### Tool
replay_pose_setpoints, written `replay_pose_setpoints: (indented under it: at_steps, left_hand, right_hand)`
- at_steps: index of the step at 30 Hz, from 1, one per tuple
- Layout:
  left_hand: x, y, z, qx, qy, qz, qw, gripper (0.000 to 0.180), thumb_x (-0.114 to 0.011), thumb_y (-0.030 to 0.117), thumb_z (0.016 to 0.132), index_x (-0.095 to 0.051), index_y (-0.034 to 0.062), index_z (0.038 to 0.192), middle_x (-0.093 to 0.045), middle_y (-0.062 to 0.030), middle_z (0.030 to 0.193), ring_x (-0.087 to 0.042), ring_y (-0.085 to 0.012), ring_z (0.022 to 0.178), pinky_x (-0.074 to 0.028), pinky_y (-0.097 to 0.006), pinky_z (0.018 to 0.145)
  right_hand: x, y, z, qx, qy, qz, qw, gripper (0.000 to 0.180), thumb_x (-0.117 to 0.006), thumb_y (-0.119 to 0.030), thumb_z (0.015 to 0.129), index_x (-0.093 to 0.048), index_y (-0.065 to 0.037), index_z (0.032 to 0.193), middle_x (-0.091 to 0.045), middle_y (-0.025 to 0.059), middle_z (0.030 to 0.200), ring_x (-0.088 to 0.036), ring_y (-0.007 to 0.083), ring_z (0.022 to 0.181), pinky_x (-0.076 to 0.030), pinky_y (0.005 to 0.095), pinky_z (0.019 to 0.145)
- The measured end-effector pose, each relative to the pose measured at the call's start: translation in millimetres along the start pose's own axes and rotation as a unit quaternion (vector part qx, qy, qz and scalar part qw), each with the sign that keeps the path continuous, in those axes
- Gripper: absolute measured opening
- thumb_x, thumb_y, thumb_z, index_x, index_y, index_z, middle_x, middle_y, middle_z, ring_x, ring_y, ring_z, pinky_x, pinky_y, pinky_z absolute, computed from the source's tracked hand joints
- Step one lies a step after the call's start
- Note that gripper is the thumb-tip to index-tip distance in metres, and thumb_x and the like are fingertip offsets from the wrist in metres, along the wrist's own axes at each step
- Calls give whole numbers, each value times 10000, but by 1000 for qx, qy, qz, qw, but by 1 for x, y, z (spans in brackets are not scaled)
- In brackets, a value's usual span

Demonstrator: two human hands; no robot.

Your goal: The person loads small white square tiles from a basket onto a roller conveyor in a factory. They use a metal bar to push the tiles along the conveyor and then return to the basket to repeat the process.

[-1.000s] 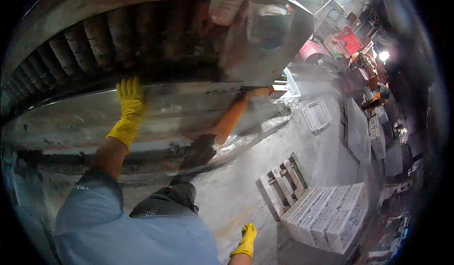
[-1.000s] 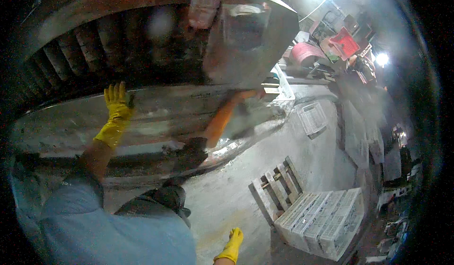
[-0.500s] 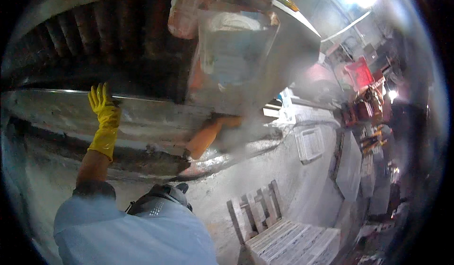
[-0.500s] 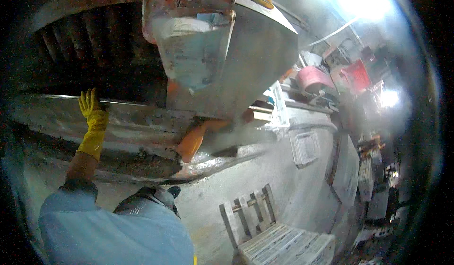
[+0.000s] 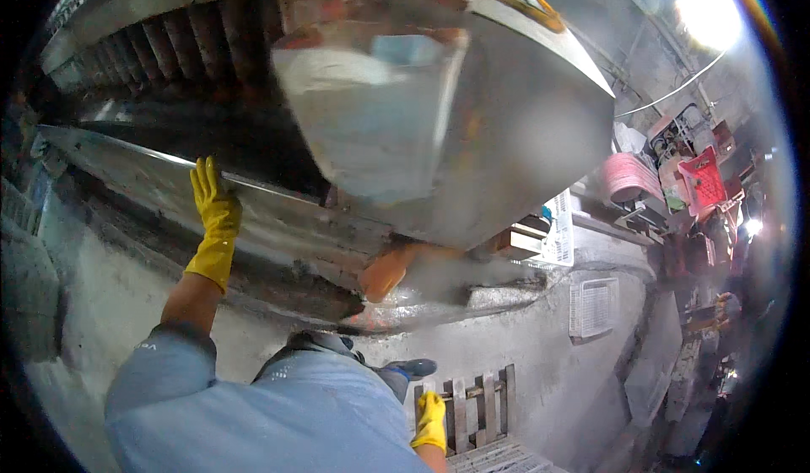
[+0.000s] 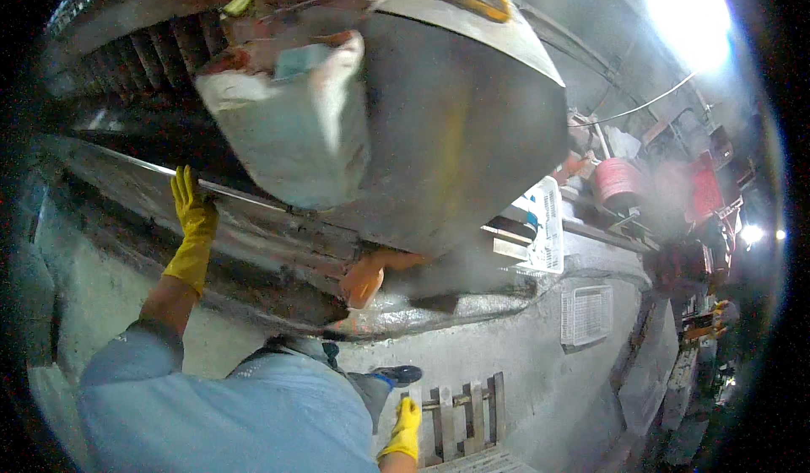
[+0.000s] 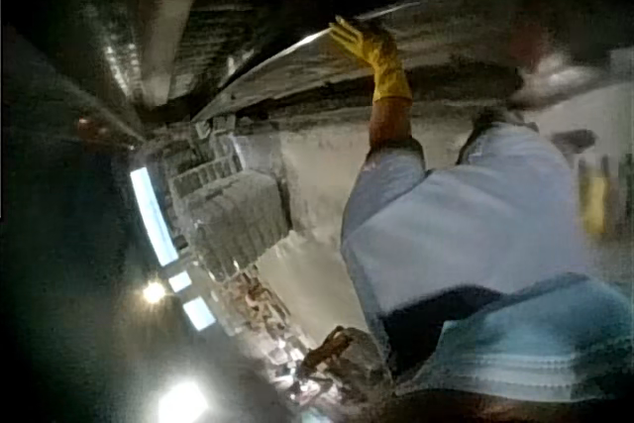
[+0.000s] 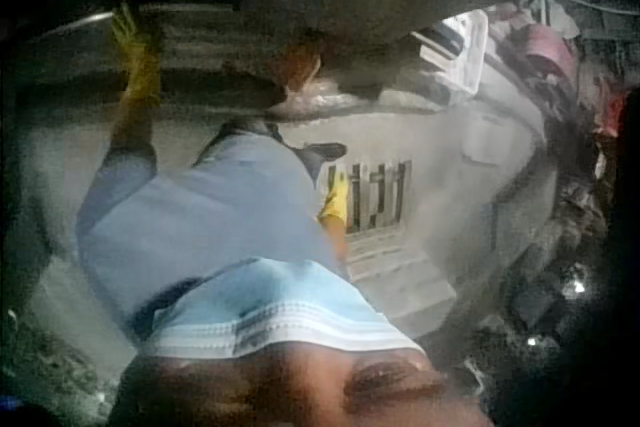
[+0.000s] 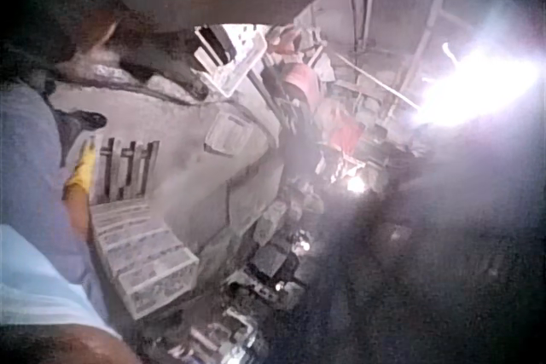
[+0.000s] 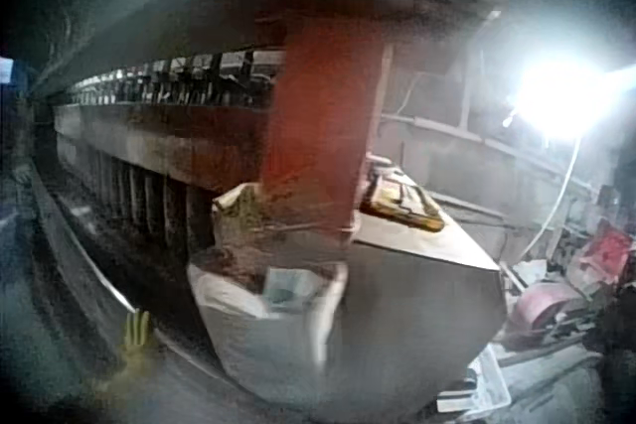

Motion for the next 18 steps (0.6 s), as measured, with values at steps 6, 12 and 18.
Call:
replay_pose_setpoints:
  at_steps: [6,12,18]
  left_hand:
    - [-86,-50,-134,148,-281,3,948,713,-693,263,862,-412,64,1486,-474,-223,1488,-476,-397,1349,-389,-432,1125]
    - [-65,-14,-442,-9,-790,171,589,593,-652,479,837,-632,109,1300,-563,-205,1406,-520,-393,1312,-409,-459,1100]
    - [-84,235,-449,-72,-782,-26,619,582,-706,494,779,-714,58,1164,-659,-277,1196,-607,-445,1150,-484,-487,972]
  right_hand:
    - [-23,-124,64,69,-29,-45,996,406,-684,-252,975,-609,20,1267,-691,123,1124,-666,204,974,-539,306,850]
    - [109,-57,137,15,-14,-69,997,347,-706,-249,954,-670,9,1184,-708,80,1013,-650,163,856,-522,295,761]
    - [329,19,96,-216,49,-82,972,410,-655,-435,942,-721,-35,1000,-670,86,737,-622,216,622,-485,353,564]
Point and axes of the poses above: each hand's wrist, its own z-axis towards the middle knuckle, its own x-axis out of the back of the hand, y = z × x, the point moved 7 cm from there along z, towards the middle knuckle
